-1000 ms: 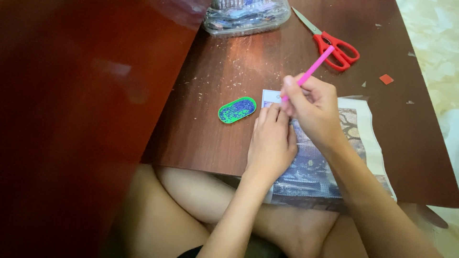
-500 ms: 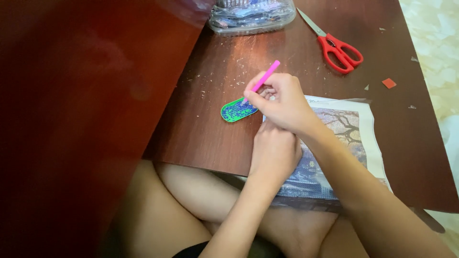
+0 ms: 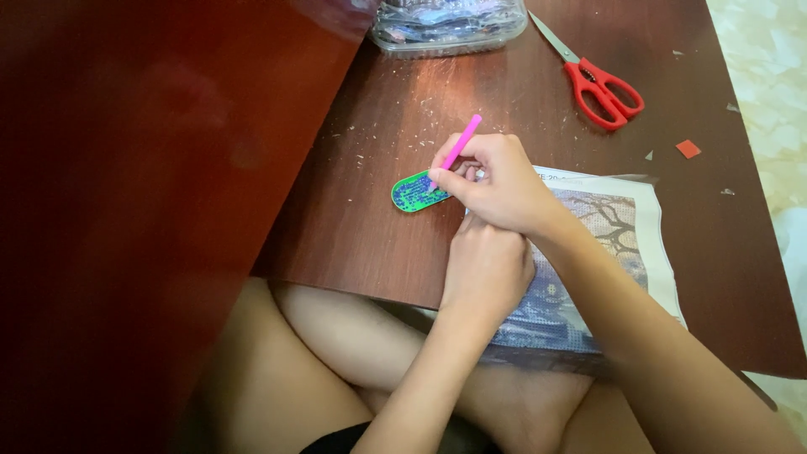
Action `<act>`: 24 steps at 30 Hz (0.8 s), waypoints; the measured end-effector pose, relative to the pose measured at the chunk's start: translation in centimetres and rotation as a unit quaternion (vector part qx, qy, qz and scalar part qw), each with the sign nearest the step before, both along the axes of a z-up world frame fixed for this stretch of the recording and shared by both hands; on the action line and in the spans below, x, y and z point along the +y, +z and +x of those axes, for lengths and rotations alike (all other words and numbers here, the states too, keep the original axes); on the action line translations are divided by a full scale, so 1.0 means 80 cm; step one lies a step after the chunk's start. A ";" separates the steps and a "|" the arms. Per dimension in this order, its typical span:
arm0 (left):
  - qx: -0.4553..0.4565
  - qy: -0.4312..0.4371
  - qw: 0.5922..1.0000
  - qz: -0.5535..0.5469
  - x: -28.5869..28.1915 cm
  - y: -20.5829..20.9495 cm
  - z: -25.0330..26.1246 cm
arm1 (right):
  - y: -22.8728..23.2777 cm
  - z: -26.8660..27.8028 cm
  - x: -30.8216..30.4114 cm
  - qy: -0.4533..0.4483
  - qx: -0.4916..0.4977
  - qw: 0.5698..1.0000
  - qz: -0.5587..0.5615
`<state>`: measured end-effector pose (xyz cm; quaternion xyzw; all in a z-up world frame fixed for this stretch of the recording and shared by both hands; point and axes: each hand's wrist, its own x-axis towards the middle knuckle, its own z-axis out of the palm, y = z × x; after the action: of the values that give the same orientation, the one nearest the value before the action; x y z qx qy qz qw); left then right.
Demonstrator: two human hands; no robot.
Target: The person is performing diamond painting, which involves cutting open bead packets, pouring them into a tray, and using a stylus to place individual beads onto a sticky canvas pattern.
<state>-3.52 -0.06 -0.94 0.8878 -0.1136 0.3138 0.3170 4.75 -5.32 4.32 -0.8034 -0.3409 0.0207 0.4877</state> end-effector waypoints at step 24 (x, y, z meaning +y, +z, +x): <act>0.015 0.021 0.999 0.035 -0.004 0.002 -0.003 | -0.050 0.019 -0.082 -0.188 -0.021 0.968 0.164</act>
<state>-3.74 -0.38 -0.82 0.9050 -0.1017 0.3030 0.2807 6.24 -11.86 0.28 -0.7625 -0.1929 -0.1444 0.6004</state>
